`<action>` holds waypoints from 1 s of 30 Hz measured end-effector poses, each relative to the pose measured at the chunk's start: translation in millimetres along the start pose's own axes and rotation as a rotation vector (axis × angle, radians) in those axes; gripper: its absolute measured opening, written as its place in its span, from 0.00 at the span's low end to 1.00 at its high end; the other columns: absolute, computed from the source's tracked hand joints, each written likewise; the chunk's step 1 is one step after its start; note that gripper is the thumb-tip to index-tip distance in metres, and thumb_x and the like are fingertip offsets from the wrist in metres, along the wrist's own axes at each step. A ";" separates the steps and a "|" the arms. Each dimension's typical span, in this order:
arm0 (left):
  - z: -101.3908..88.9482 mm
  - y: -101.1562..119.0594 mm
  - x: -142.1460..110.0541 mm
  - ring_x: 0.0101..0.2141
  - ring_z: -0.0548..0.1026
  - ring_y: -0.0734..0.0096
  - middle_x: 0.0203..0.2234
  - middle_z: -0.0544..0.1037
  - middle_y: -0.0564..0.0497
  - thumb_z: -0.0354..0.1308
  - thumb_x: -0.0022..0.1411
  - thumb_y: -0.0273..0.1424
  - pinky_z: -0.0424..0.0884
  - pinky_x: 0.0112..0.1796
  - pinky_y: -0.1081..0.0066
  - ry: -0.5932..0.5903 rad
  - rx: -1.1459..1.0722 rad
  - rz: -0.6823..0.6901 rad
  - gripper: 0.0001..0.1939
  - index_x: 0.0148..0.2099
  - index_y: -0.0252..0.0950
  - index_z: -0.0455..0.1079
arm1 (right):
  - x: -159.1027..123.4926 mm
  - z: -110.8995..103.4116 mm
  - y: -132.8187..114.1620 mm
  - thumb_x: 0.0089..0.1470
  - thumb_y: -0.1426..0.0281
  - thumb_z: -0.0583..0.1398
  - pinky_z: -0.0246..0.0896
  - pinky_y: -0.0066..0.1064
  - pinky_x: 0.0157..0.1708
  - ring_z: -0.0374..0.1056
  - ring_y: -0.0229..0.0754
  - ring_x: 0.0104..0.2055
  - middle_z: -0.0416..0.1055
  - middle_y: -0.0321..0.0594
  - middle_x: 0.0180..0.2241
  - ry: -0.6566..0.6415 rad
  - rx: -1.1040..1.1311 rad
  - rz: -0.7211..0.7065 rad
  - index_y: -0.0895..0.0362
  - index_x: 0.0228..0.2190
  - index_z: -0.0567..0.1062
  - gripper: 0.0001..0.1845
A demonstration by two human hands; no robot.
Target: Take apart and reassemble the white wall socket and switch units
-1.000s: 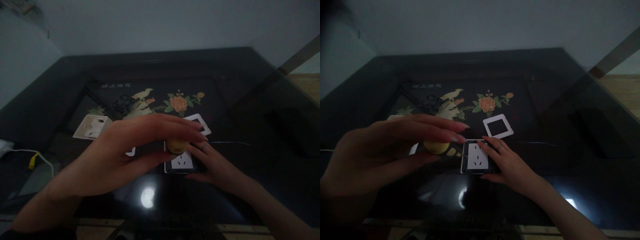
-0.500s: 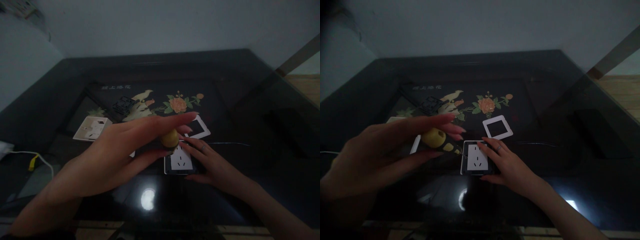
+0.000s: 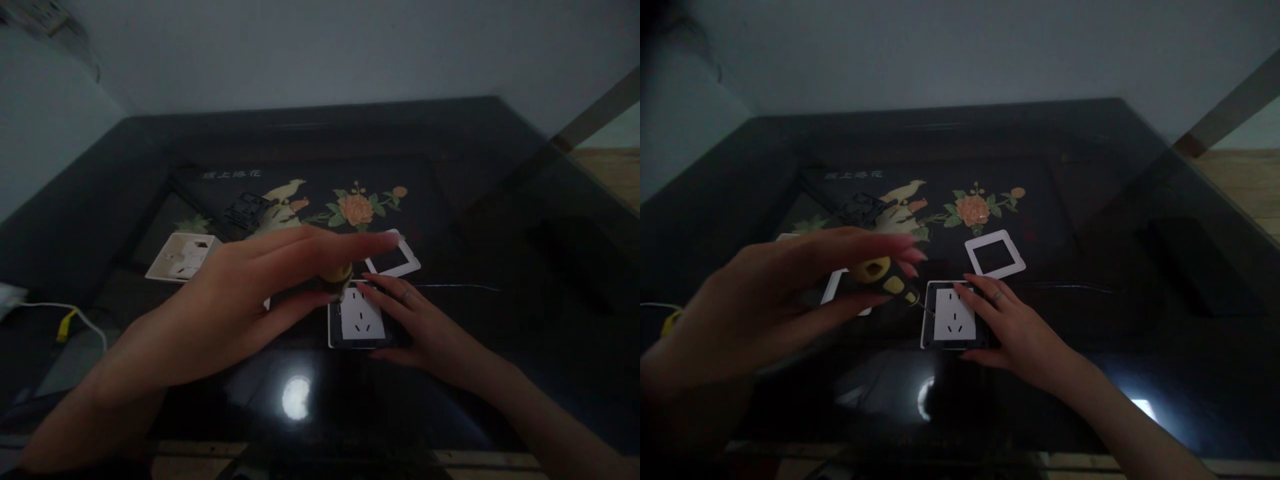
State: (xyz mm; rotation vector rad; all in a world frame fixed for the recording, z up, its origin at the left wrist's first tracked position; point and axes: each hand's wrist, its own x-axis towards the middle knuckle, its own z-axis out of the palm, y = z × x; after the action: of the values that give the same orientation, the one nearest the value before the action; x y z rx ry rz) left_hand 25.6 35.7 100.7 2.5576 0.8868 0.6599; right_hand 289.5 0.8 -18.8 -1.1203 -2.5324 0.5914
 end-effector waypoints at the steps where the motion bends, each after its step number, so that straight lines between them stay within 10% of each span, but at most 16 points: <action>1: 1.9 -1.2 0.5 0.44 0.79 0.68 0.47 0.78 0.53 0.57 0.67 0.29 0.76 0.45 0.71 0.033 0.028 0.021 0.23 0.62 0.49 0.63 | 0.0 0.4 0.0 0.49 0.66 0.68 0.61 0.53 0.59 0.52 0.57 0.66 0.52 0.56 0.65 0.006 0.001 -0.001 0.56 0.65 0.52 0.49; 13: -9.1 1.6 -1.8 0.45 0.78 0.70 0.49 0.78 0.57 0.54 0.68 0.27 0.72 0.51 0.71 -0.070 -0.021 -0.019 0.26 0.65 0.50 0.58 | 0.2 0.1 -0.3 0.48 0.66 0.69 0.62 0.52 0.58 0.54 0.56 0.65 0.52 0.55 0.65 -0.002 -0.008 -0.001 0.56 0.65 0.52 0.49; 21: 10.5 0.0 1.4 0.47 0.78 0.67 0.49 0.78 0.54 0.65 0.61 0.35 0.75 0.47 0.72 0.126 -0.060 -0.015 0.22 0.56 0.43 0.66 | -0.4 1.4 0.2 0.50 0.65 0.68 0.59 0.52 0.60 0.52 0.55 0.66 0.52 0.54 0.66 0.003 0.020 0.008 0.55 0.65 0.52 0.47; 30: -1.7 3.3 -0.7 0.48 0.78 0.70 0.49 0.79 0.55 0.56 0.68 0.30 0.71 0.52 0.73 -0.068 -0.135 -0.075 0.28 0.67 0.47 0.54 | 1.2 0.0 0.3 0.50 0.65 0.68 0.59 0.53 0.59 0.53 0.55 0.66 0.52 0.54 0.65 -0.008 0.023 0.010 0.54 0.65 0.51 0.48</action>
State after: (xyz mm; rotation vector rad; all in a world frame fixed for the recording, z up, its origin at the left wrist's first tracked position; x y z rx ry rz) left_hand 25.8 33.0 103.5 2.3999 0.8802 0.5860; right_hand 288.9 1.9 -18.8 -1.1249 -2.5214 0.6269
